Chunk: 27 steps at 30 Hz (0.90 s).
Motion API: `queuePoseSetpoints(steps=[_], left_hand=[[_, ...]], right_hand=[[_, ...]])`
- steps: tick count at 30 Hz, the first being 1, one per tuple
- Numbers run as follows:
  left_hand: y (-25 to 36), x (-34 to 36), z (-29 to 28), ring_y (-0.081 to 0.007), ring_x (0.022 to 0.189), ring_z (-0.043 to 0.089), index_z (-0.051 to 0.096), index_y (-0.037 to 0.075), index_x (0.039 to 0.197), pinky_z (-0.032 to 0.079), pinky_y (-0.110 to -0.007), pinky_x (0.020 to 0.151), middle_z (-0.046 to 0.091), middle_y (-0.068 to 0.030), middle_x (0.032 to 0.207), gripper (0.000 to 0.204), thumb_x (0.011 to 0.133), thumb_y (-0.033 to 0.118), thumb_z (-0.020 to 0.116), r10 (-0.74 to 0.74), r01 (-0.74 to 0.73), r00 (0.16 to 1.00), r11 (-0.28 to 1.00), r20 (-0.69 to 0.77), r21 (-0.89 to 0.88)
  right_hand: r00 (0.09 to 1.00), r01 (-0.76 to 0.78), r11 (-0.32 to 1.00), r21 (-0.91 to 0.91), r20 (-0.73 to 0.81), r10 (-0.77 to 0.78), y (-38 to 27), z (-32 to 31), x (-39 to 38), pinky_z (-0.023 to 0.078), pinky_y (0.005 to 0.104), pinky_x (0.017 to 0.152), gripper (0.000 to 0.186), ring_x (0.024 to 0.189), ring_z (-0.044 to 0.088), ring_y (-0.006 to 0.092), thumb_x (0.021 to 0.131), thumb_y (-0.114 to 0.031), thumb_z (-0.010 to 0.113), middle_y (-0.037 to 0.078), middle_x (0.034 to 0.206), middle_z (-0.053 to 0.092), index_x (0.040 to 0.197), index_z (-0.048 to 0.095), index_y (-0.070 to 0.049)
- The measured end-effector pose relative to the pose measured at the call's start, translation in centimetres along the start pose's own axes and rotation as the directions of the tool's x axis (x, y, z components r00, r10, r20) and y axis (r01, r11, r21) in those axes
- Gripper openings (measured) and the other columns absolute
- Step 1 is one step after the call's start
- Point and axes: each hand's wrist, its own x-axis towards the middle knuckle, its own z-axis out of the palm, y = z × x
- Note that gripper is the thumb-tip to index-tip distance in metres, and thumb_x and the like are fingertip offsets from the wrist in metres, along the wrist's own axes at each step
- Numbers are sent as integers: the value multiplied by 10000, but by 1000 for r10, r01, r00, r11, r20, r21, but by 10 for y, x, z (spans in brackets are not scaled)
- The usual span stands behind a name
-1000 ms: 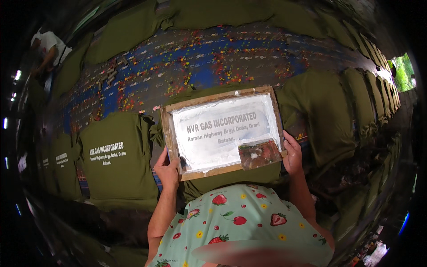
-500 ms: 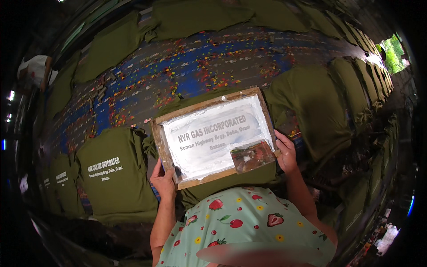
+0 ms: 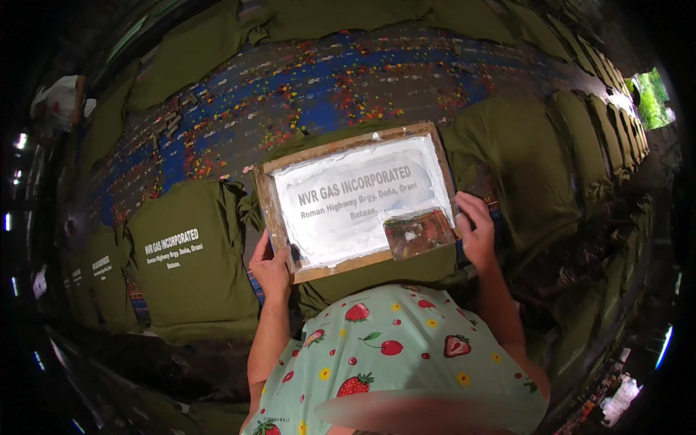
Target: The person repeatedly screen prints a white logo onto olive green t-shirts. They align the screen, apply ink with a squeegee, lift the screen, and move to the next shirt. The shirts are laid out on a table and handled one at a time.
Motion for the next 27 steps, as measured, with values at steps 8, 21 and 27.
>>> queuePoseSetpoints(steps=[8, 21, 27], left_hand=[[-3, 1, -1, -197, 1106, 737, 587, -107, 1506, 572, -315, 985, 741, -176, 1328, 627, 888, -155, 682, 12, -10, 999, 999, 34, -34], [-6, 0, 1, -187, 1144, 719, 591, -125, 1492, 548, -314, 1021, 731, -165, 1345, 637, 863, -138, 688, 45, -45, 999, 999, 4, -4], [-12, 2, -1, -182, 1136, 715, 621, -113, 1463, 550, -321, 1016, 739, -162, 1326, 547, 925, -61, 708, 126, -126, 992, 991, 10, 32]], right_hand=[[831, 451, 867, -211, 455, -321, -63, -8, 9, 530, 486, 1035, 440, 1202, 673, 358, 834, 42, 726, 111, 1273, 709, 1260, 745, -68], [635, 447, 892, -70, 727, -261, -104, 26, 81, 566, 507, 969, 339, 1079, 714, 389, 845, 57, 637, 156, 1101, 744, 1141, 762, -52], [627, 487, 870, -78, 725, -286, -153, 110, 123, 570, 524, 979, 383, 1106, 709, 417, 831, 77, 599, 186, 1148, 745, 1159, 760, -36]])
